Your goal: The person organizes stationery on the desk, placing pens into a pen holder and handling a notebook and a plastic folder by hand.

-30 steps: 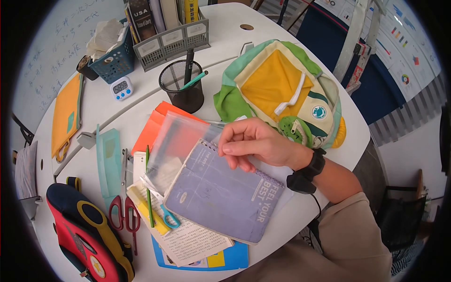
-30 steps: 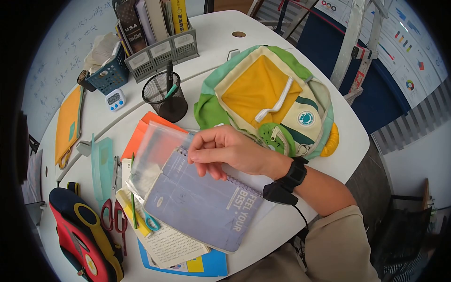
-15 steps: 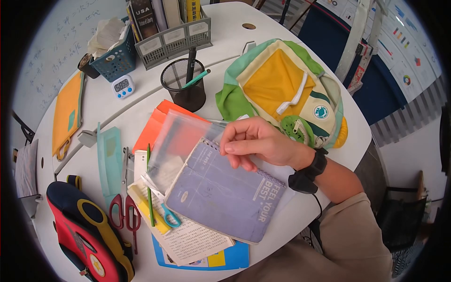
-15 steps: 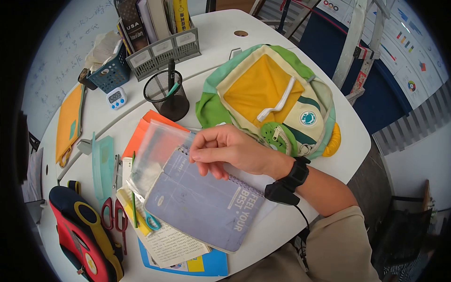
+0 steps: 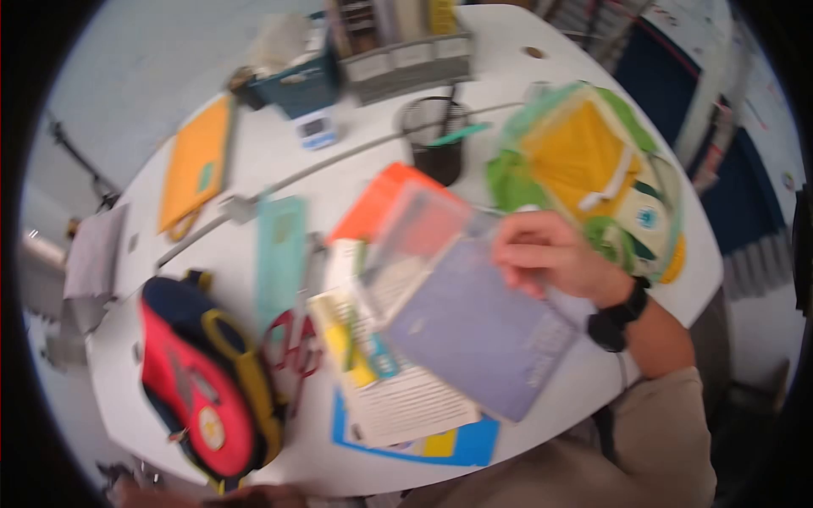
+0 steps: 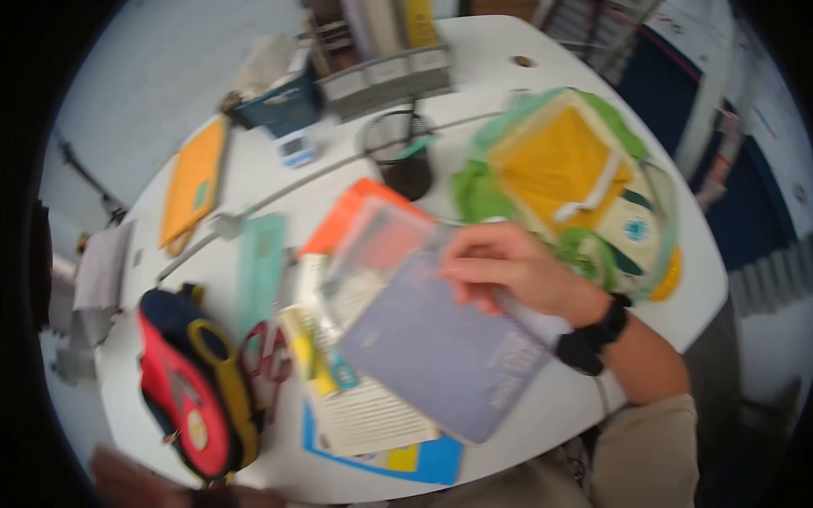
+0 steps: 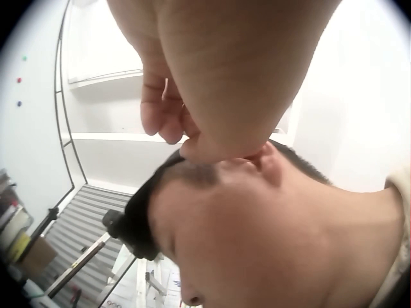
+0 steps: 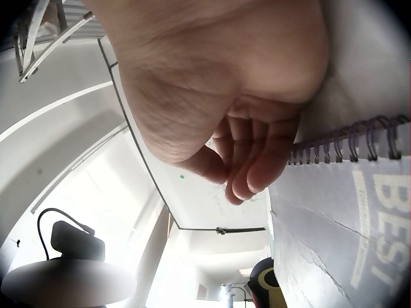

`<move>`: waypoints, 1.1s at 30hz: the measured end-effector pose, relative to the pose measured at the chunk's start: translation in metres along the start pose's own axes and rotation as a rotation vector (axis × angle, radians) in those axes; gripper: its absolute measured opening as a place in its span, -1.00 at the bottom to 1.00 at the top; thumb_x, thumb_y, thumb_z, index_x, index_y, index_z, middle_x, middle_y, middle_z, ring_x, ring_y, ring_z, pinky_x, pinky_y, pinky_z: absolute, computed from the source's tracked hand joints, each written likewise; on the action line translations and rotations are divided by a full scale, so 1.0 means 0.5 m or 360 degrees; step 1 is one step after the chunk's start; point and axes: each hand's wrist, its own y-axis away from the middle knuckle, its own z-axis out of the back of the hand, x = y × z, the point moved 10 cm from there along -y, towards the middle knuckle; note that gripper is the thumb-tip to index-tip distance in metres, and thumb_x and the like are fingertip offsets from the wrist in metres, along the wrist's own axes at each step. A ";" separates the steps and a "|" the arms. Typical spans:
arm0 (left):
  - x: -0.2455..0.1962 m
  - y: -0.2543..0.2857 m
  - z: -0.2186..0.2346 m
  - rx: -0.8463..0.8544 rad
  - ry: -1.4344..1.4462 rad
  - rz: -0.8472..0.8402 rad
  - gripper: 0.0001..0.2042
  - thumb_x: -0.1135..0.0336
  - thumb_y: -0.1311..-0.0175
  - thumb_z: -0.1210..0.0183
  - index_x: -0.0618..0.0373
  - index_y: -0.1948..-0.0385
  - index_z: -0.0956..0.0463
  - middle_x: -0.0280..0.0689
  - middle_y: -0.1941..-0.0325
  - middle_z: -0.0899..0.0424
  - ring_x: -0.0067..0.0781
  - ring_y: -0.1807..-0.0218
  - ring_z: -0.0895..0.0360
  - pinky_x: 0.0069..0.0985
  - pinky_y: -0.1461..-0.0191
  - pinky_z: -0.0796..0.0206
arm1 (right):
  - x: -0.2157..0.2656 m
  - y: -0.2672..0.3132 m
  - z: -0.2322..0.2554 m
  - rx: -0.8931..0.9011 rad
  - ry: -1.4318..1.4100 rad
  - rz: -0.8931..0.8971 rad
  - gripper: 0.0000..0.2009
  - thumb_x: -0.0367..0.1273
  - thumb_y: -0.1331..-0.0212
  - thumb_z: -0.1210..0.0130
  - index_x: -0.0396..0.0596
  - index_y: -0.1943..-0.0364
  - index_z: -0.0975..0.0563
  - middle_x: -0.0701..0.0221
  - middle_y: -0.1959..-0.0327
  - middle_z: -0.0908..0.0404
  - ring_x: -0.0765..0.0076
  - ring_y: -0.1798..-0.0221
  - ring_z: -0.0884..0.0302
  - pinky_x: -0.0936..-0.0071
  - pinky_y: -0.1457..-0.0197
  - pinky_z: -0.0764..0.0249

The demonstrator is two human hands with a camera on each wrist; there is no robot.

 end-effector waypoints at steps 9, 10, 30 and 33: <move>-0.078 -0.031 -0.086 0.0272 0.0211 -0.0128 -0.82 0.29 -0.23 -0.25 0.17 0.27 -0.52 -0.22 0.42 -0.73 -0.40 0.56 -0.63 -0.53 0.52 -0.32 | 0.004 -0.004 0.002 -0.0058 -0.0055 0.0108 -0.86 -0.38 -0.39 -0.13 -0.18 0.25 -0.58 0.35 0.51 -0.63 0.58 0.63 -0.48 0.64 0.61 -0.37; -0.076 -0.025 -0.090 0.0327 0.0265 -0.0097 -0.85 0.31 -0.26 -0.18 0.18 0.27 -0.51 -0.24 0.43 -0.73 -0.41 0.57 -0.62 -0.54 0.53 -0.32 | 0.004 -0.003 0.004 -0.0075 -0.0060 0.0087 -0.86 -0.38 -0.39 -0.13 -0.18 0.25 -0.58 0.35 0.51 -0.63 0.58 0.63 -0.48 0.64 0.61 -0.37; -0.075 -0.008 -0.134 -0.0323 0.1147 -0.0189 -0.90 0.45 -0.24 -0.21 0.32 0.39 -0.60 -0.09 0.50 -0.69 -0.35 0.58 -0.61 -0.59 0.52 -0.39 | 0.005 -0.006 -0.002 0.0011 -0.0019 0.0107 -0.86 -0.38 -0.42 -0.13 -0.18 0.22 -0.58 0.37 0.49 -0.64 0.62 0.62 -0.50 0.67 0.59 -0.39; -0.046 -0.021 -0.161 -0.0067 0.1231 0.0283 -0.85 0.40 -0.33 -0.18 0.31 0.37 -0.60 -0.10 0.48 -0.70 -0.35 0.55 -0.63 -0.59 0.51 -0.42 | 0.004 -0.007 -0.002 0.0016 -0.0050 0.0113 -0.86 -0.38 -0.42 -0.14 -0.18 0.22 -0.59 0.37 0.49 -0.64 0.62 0.62 -0.50 0.66 0.59 -0.40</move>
